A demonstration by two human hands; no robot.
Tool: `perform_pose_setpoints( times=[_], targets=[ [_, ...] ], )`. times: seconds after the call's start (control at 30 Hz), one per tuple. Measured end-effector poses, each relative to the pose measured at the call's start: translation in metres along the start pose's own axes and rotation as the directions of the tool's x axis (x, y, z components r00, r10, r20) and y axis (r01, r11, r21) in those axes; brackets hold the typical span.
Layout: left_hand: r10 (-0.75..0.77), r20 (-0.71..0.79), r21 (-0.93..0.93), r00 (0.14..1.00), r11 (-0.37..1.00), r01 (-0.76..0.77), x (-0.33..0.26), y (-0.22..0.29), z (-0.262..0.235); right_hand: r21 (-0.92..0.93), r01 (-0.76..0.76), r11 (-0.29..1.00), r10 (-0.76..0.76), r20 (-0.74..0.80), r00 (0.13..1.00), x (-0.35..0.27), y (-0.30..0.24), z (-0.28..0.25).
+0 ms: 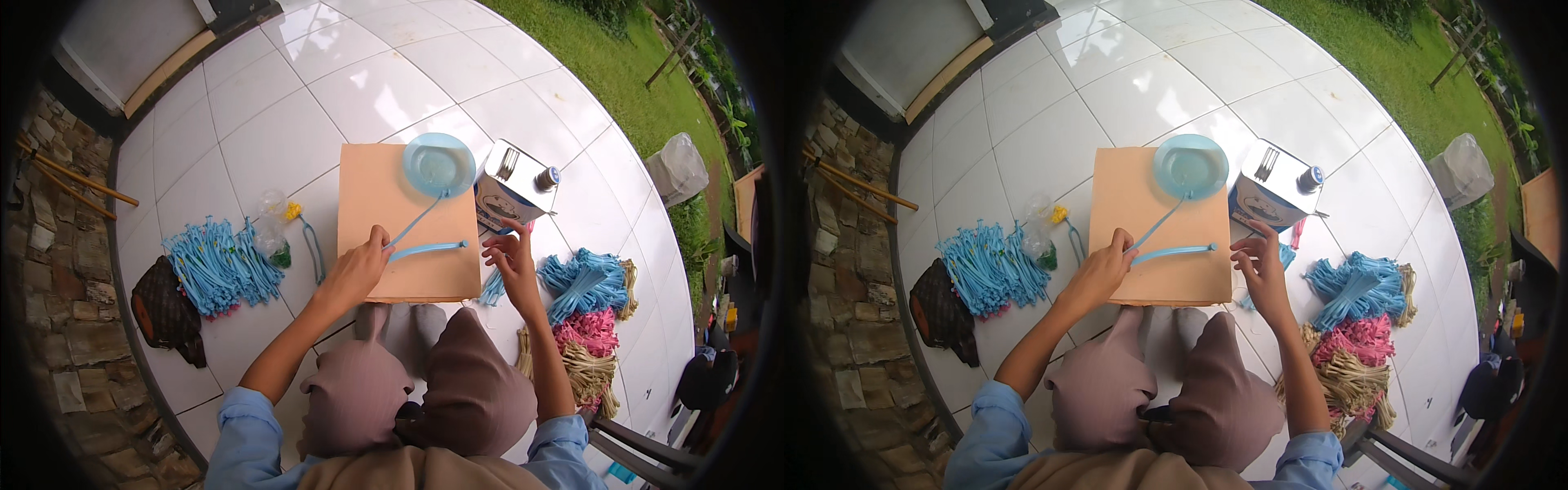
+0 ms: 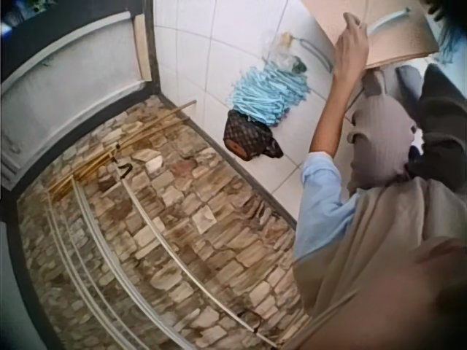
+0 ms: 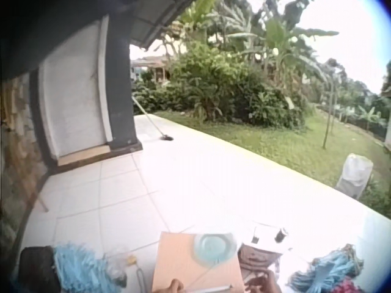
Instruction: The person applies adhesive from a small container onto blue sandal straps by hand, and organizes several stacks of sandal soles on the floor.
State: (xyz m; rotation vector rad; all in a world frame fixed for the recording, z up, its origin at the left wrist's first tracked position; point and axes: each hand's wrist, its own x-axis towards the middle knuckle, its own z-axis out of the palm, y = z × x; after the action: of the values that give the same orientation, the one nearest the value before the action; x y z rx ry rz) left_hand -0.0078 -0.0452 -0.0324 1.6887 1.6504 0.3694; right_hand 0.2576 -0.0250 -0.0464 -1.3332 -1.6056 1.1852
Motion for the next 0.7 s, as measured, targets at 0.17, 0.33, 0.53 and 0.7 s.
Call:
perform_pose_setpoints(
  times=[0.17, 0.33, 0.53, 0.7],
  targets=[
    [0.174, -0.152, -0.554, 0.973, 0.8, -0.23, 0.023, 0.039, 0.007, 0.466, 0.088, 0.88, -0.009, -0.168, 0.986, 0.009, -0.032, 0.024],
    [0.291, -0.286, -0.744, 0.913, 0.533, -0.403, 0.049, 0.063, 0.036, 0.559, 0.205, 0.804, -0.005, -0.337, 0.941, 0.024, -0.05, 0.037],
    [0.279, -0.341, -0.638, 0.898, 0.633, -0.439, 0.047, 0.07, 0.062, 0.625, 0.117, 0.772, 0.063, -0.258, 0.964, 0.018, -0.05, 0.05],
    [0.261, -0.311, -0.664, 0.914, 0.628, -0.405, 0.039, 0.063, 0.046, 0.374, 0.092, 0.923, 0.03, -0.306, 0.952, 0.009, -0.04, 0.047]
  ],
)
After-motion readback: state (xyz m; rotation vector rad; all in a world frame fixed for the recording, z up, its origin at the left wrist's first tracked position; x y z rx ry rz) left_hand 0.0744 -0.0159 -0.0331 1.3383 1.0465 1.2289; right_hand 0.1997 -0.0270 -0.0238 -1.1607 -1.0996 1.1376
